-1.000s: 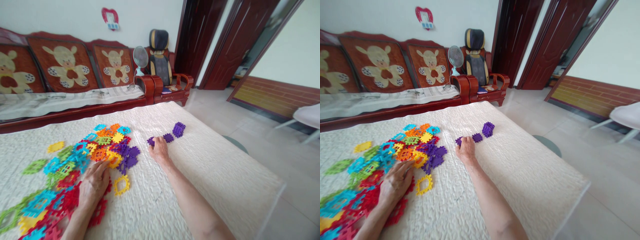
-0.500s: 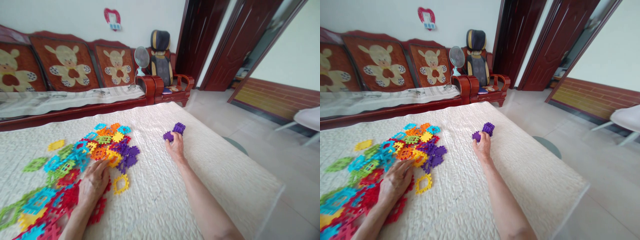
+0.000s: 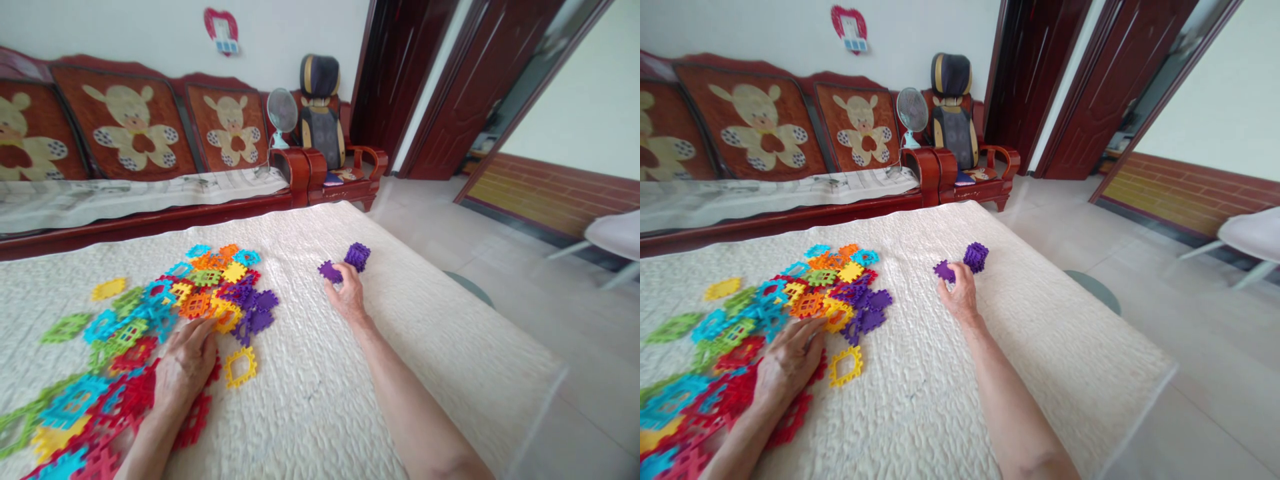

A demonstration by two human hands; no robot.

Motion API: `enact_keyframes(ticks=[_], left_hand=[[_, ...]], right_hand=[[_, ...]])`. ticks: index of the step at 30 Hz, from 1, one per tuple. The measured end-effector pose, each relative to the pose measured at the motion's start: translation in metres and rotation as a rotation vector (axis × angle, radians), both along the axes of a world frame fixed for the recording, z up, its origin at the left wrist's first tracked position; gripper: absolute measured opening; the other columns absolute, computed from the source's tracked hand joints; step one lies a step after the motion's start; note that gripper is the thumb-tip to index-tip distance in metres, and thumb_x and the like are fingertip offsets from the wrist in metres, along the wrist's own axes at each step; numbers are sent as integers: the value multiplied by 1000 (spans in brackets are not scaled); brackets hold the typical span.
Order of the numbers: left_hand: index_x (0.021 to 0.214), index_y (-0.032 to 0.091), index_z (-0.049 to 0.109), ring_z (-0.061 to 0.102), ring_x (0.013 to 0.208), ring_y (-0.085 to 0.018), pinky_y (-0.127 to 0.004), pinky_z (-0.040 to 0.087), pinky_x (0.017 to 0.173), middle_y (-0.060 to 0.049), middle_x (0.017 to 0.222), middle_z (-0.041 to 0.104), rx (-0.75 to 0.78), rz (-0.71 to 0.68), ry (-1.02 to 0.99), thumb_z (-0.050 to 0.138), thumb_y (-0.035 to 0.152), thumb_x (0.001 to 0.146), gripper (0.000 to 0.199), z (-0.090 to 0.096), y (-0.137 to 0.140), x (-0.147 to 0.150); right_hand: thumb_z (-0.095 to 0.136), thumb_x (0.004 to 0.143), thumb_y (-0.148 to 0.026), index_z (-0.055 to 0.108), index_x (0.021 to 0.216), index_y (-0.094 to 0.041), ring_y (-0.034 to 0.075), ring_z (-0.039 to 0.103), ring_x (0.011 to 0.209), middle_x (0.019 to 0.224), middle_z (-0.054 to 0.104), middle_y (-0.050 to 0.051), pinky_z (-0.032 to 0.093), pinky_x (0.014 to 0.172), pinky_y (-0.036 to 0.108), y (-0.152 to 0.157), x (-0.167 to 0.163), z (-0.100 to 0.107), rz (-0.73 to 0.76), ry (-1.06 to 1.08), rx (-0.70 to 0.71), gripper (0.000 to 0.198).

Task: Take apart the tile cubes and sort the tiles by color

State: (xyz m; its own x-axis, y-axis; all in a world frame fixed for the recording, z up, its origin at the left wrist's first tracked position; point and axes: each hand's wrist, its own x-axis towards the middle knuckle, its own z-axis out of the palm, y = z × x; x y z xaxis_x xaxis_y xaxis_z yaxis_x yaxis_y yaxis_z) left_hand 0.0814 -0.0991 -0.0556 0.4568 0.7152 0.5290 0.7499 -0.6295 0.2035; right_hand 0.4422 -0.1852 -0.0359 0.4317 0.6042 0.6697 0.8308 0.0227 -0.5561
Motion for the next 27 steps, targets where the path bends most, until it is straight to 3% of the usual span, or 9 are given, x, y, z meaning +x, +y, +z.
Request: enact_keyframes(ticks=[10,27], left_hand=[[114,20,69,66,103,-26,-40,54,91,-9,116,71,-9,-3,23,42,31,97,34,1,1,-1],[112,22,67,66,100,-24,-37,53,90,-7,114,71,4,-16,27,42,33,97,32,0,3,-2]], right_hand=[[68,77,-19,64,101,-20,22,60,115,116,64,10,47,104,40,2,-39,0,434,-61,-215,24],[65,77,-17,64,98,-20,23,59,114,116,63,10,46,103,41,7,-39,-6,395,-98,-294,21]])
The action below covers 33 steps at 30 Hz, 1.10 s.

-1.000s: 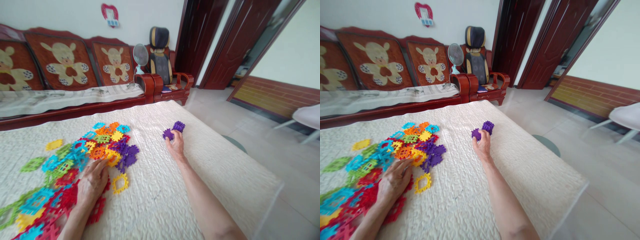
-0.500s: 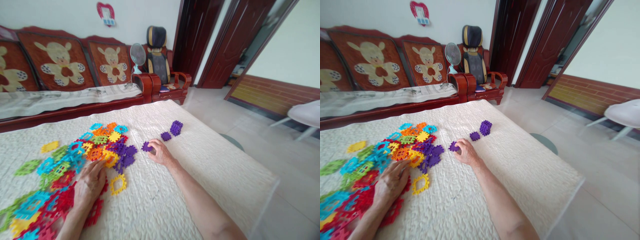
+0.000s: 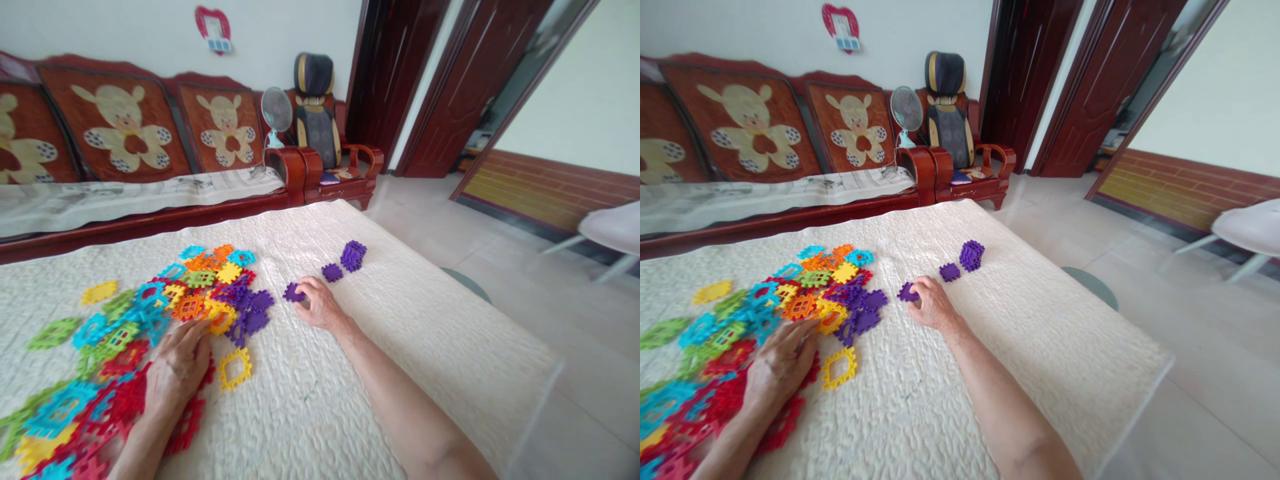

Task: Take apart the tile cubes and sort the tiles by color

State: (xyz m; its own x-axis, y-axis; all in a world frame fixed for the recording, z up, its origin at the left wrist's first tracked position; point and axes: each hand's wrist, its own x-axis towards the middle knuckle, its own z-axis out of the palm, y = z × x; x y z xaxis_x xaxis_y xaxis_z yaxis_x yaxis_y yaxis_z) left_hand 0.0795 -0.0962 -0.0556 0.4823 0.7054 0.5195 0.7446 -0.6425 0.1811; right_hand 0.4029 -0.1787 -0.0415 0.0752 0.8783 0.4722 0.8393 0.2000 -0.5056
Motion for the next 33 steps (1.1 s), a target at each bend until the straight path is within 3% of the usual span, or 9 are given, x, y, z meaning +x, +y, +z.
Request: enact_keyframes(ticks=[9,17,23,28,33], left_hand=[[109,25,69,66,96,-22,-33,53,84,-5,110,71,16,10,0,42,32,94,31,3,1,2],[113,18,68,66,98,-22,-32,53,81,-9,114,70,111,-25,-33,39,33,99,36,25,-10,12],[106,19,70,69,85,-17,-27,53,76,-7,101,73,-91,-189,58,36,34,99,37,35,-6,44],[113,18,69,69,89,-19,-30,53,78,-9,103,73,-223,-154,208,40,24,97,33,52,-11,76],[100,20,69,68,86,-18,-29,51,78,-7,97,72,-339,-111,355,42,17,94,28,65,-17,62]], right_hand=[[66,77,-18,65,96,-19,22,60,112,114,64,9,45,103,39,3,2,-4,-6,9,2,20],[67,76,-18,65,93,-20,21,60,109,110,65,8,46,100,36,5,1,-3,-20,11,-5,18],[67,77,-18,65,94,-18,21,60,105,106,65,8,47,98,35,7,2,-6,-8,10,21,17],[67,78,-20,65,92,-19,22,61,102,103,66,8,48,95,36,11,5,-11,25,37,87,14],[63,84,-23,66,93,-21,23,61,102,100,66,8,48,96,38,13,7,-13,59,54,132,10]])
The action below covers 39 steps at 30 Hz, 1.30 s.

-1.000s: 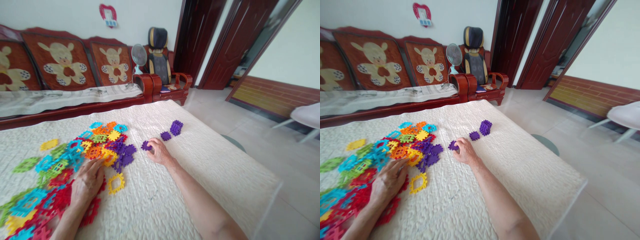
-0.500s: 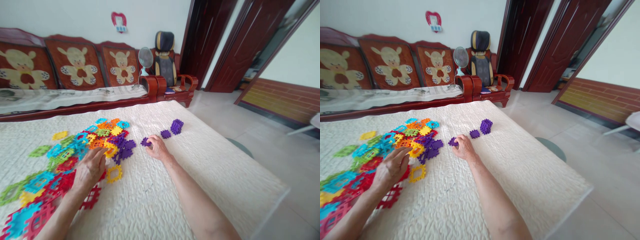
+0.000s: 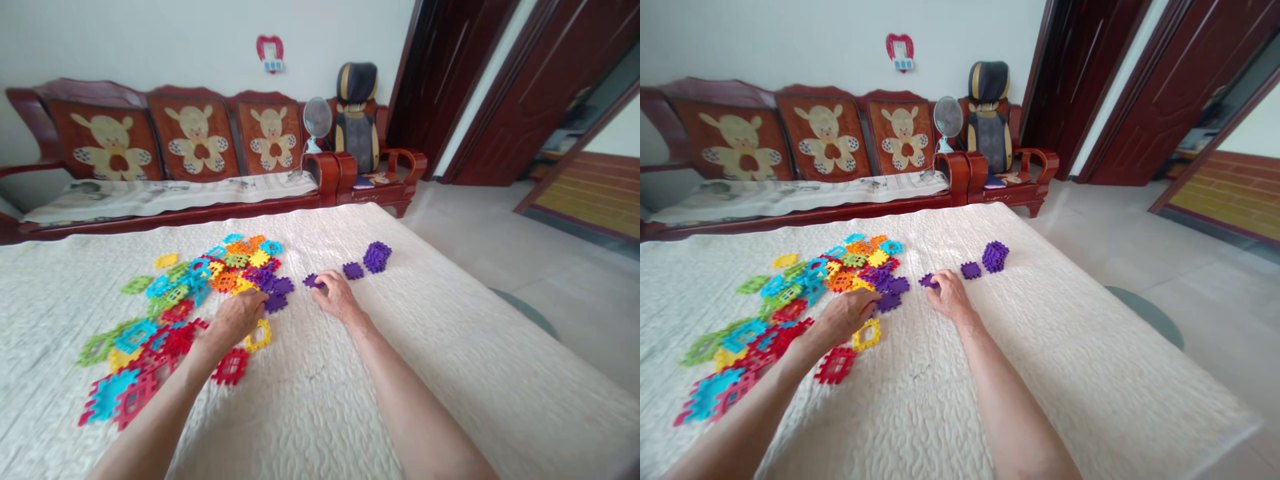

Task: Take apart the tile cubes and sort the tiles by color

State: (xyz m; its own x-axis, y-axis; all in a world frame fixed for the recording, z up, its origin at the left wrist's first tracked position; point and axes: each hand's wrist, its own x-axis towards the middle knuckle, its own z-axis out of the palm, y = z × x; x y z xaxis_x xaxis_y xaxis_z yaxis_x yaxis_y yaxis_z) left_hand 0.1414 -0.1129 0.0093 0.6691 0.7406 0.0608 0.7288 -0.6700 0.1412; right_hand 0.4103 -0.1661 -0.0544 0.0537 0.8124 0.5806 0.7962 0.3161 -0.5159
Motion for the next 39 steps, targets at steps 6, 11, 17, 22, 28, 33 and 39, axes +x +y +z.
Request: enact_keyframes(ticks=[6,11,17,22,28,33,39], left_hand=[[102,20,68,66,89,-16,-27,50,79,-6,95,69,21,25,-152,37,21,99,31,-6,-25,-20],[95,19,68,61,95,-19,-31,50,84,-7,97,67,65,-121,-156,37,22,100,31,-24,-65,1],[102,21,66,56,107,-21,-37,49,94,-8,114,62,102,-111,-170,40,24,100,26,-32,-81,11],[108,20,64,55,112,-23,-39,49,97,-9,123,60,73,-87,-126,35,22,101,30,-29,-76,6],[109,19,65,55,113,-23,-37,47,99,-9,122,62,36,-58,-78,35,12,96,33,-25,-72,4],[108,18,65,56,112,-24,-38,47,97,-9,119,62,10,-63,-57,37,13,96,31,-20,-77,9],[107,20,66,54,113,-23,-38,47,98,-9,117,62,11,-47,-85,36,14,97,32,-27,-79,13]], right_hand=[[66,76,-22,66,90,-20,26,61,107,109,65,11,47,99,41,-1,-2,4,-17,-44,16,14],[61,82,-21,68,96,-20,25,60,111,114,67,11,45,101,41,-8,-17,20,32,-101,80,16],[60,84,-19,69,95,-21,24,62,105,109,69,9,46,96,40,-15,-36,24,126,-217,69,14],[61,83,-20,70,93,-21,26,62,106,110,69,10,46,96,41,-15,-29,13,55,-272,38,14],[57,82,-20,69,97,-19,25,62,108,111,68,11,46,98,41,-14,-24,10,4,-240,60,19],[61,72,-22,67,103,-17,28,61,111,113,66,13,46,102,44,-14,-14,5,-185,-169,63,32],[60,72,-22,66,105,-17,28,61,111,113,65,14,46,102,45,-12,-6,-4,-205,-162,40,34]])
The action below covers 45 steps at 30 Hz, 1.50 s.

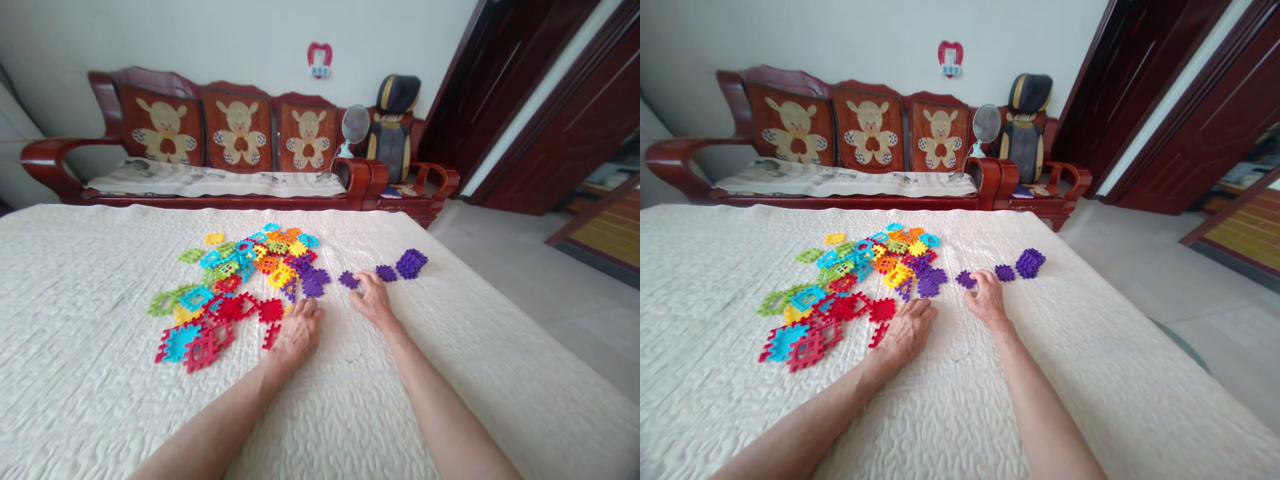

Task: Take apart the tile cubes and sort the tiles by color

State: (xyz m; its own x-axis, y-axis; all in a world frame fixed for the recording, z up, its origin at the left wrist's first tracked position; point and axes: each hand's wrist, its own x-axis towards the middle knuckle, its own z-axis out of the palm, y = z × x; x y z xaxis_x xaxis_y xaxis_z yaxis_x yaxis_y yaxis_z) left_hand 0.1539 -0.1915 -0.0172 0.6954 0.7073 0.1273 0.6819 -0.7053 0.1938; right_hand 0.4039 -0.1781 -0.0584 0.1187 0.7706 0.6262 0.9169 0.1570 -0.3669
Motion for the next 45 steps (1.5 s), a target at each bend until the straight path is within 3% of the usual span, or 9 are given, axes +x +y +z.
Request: enact_keyframes(ticks=[16,22,27,33,37,41,45], left_hand=[[100,19,68,57,110,-23,-39,49,99,-10,111,64,68,-24,-83,41,12,95,29,-9,6,1],[101,18,69,56,111,-23,-38,49,99,-10,108,64,74,-36,-102,40,11,95,30,-12,7,0],[100,20,68,56,110,-23,-38,49,98,-10,107,64,87,-29,-101,41,11,94,29,-13,7,0],[99,20,68,56,110,-23,-37,48,98,-9,105,63,93,-33,-109,42,11,94,29,-14,7,0],[99,20,68,56,109,-23,-37,48,97,-10,105,63,88,-35,-106,41,11,94,29,-13,7,0],[99,20,68,56,108,-23,-38,48,96,-10,106,63,74,-33,-90,41,12,95,29,-10,7,0],[101,19,68,57,109,-24,-38,49,96,-10,111,64,61,-24,-73,40,11,95,29,-8,6,1]], right_hand=[[56,90,-27,69,104,-18,23,63,107,108,72,10,44,97,36,-1,-4,10,13,10,-119,21],[36,100,-27,66,78,-19,20,64,76,77,70,8,44,76,30,0,0,16,-216,20,-169,38],[40,97,-28,67,67,-20,23,64,77,69,69,11,47,80,33,0,7,16,-306,-59,-146,42],[51,94,-42,71,66,-19,24,65,69,63,65,13,48,69,34,-4,7,25,-429,-125,-239,42],[59,87,-41,71,84,-18,25,64,80,80,68,13,50,76,34,-4,2,26,-355,-149,-133,26],[69,77,-31,67,93,-17,28,62,90,94,66,15,50,84,40,-5,-4,22,-326,-110,-238,21],[64,78,-22,66,94,-16,29,62,95,98,65,16,49,90,41,-6,-6,20,-294,-55,-303,18]])
